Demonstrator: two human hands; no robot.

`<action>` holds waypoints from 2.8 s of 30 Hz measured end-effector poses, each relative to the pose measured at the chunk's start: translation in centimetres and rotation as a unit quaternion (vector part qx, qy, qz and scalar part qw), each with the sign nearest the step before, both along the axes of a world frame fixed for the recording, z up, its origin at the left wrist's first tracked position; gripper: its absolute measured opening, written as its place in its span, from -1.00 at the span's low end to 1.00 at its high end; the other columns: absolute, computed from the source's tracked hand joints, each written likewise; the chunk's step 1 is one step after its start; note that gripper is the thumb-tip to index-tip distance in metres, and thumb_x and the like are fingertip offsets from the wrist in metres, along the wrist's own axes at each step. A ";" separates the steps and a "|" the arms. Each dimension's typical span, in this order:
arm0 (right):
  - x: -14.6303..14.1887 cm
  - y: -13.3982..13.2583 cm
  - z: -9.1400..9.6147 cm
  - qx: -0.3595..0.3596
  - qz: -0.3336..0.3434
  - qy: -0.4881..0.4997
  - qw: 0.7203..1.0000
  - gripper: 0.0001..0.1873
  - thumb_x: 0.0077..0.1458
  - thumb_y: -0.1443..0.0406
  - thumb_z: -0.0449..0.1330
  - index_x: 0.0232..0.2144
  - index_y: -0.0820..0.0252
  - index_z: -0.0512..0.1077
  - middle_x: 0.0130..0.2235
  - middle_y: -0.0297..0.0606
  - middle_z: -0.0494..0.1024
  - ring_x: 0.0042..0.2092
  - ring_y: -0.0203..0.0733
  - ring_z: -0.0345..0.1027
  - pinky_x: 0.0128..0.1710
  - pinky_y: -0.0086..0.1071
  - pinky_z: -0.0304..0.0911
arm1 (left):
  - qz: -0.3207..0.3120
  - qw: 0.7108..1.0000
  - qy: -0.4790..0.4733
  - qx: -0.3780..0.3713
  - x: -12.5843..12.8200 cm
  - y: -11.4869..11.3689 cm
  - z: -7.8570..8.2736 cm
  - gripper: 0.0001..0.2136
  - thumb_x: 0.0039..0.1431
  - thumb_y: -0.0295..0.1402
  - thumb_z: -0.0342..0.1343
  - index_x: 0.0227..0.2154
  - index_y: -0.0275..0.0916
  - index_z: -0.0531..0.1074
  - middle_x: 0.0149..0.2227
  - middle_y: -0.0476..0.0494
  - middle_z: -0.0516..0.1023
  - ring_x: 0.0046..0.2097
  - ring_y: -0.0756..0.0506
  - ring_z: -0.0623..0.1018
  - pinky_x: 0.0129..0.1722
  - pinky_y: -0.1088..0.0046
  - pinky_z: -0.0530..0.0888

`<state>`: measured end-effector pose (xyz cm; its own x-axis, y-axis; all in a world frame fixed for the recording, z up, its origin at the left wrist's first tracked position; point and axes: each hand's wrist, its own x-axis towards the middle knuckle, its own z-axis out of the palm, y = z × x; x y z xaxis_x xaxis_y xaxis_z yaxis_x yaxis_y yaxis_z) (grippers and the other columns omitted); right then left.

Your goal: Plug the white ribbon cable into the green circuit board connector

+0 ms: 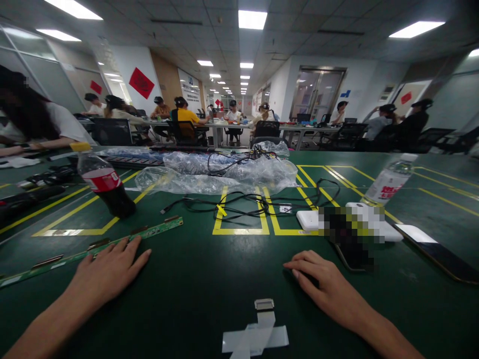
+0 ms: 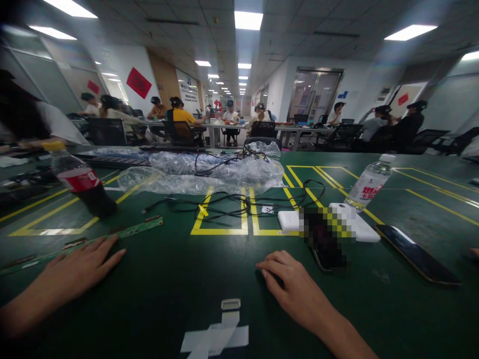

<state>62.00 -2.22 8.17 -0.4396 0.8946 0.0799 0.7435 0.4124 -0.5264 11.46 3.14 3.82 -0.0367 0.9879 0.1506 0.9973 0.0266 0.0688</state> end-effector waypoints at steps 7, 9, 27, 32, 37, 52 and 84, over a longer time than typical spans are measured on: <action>0.0 0.1 0.0 0.004 0.000 0.001 1.000 -0.67 0.41 0.23 0.01 0.04 0.06 0.51 -0.03 -0.15 0.51 0.00 -0.08 0.40 0.00 -0.15 0.33 | -0.066 0.996 0.048 -0.037 8.4 -3.5 1.3 -0.39 0.31 -0.02 -0.19 0.26 -0.27 0.37 0.21 -0.33 0.47 0.18 -0.41 0.47 0.14 -0.07 0.39; -0.1 0.1 -0.1 0.007 0.000 -0.001 1.000 -0.67 0.41 0.23 0.01 0.05 0.07 0.51 -0.03 -0.15 0.51 0.00 -0.07 0.40 0.00 -0.15 0.33 | -0.118 0.991 0.037 -0.042 11.5 -4.8 1.7 -0.43 0.34 -0.09 -0.19 0.26 -0.26 0.35 0.16 -0.32 0.50 0.15 -0.35 0.49 0.11 0.00 0.43; -0.9 -0.5 -0.3 0.067 0.021 0.025 0.997 -0.66 0.35 0.36 0.03 0.05 0.07 0.50 -0.02 -0.15 0.51 0.02 -0.08 0.41 0.01 -0.11 0.37 | -0.340 0.934 -0.023 -0.108 23.2 -7.4 3.3 -0.45 0.12 -0.56 -0.03 0.22 -0.36 0.27 0.29 -0.31 0.35 0.16 -0.36 0.42 0.08 -0.05 0.45; -2.4 -1.3 -0.5 0.076 0.071 -0.002 0.995 -0.62 0.34 0.35 0.06 0.14 0.03 0.45 0.13 -0.15 0.49 0.17 -0.03 0.33 0.17 -0.02 0.28 | -0.370 0.922 -0.091 -0.070 22.8 -7.2 2.8 -0.53 0.24 -0.49 -0.05 0.22 -0.31 0.22 0.24 -0.29 0.40 0.09 -0.31 0.43 0.07 -0.01 0.44; -2.8 -1.6 -1.0 0.051 0.099 -0.026 0.993 -0.54 0.32 0.33 0.12 0.23 -0.01 0.37 0.25 -0.23 0.43 0.27 -0.05 0.26 0.29 -0.03 0.16 | -0.397 0.907 -0.134 -0.037 21.4 -7.0 2.5 -0.59 0.33 -0.48 -0.08 0.22 -0.23 0.20 0.23 -0.24 0.41 0.09 -0.27 0.41 0.06 0.02 0.43; -1.9 -1.3 -0.5 0.024 0.093 -0.073 0.993 -0.58 0.33 0.29 0.09 0.19 -0.11 0.41 0.29 -0.25 0.37 0.33 -0.03 0.17 0.30 0.05 0.12 | -0.478 0.875 -0.071 -0.032 20.0 -6.3 2.4 -0.47 0.26 -0.42 0.08 0.27 0.07 0.26 0.39 -0.17 0.15 0.36 -0.32 0.19 0.26 -0.15 0.27; -1.7 -1.3 -0.6 0.017 0.106 -0.099 0.989 -0.45 0.29 0.30 0.12 0.28 -0.24 0.29 0.37 -0.30 0.24 0.36 0.03 0.09 0.30 0.12 0.09 | -0.421 0.897 -0.123 -0.053 19.8 -6.1 2.4 -0.49 0.26 -0.45 0.08 0.27 -0.06 0.30 0.34 -0.17 0.30 0.34 -0.27 0.30 0.27 -0.10 0.32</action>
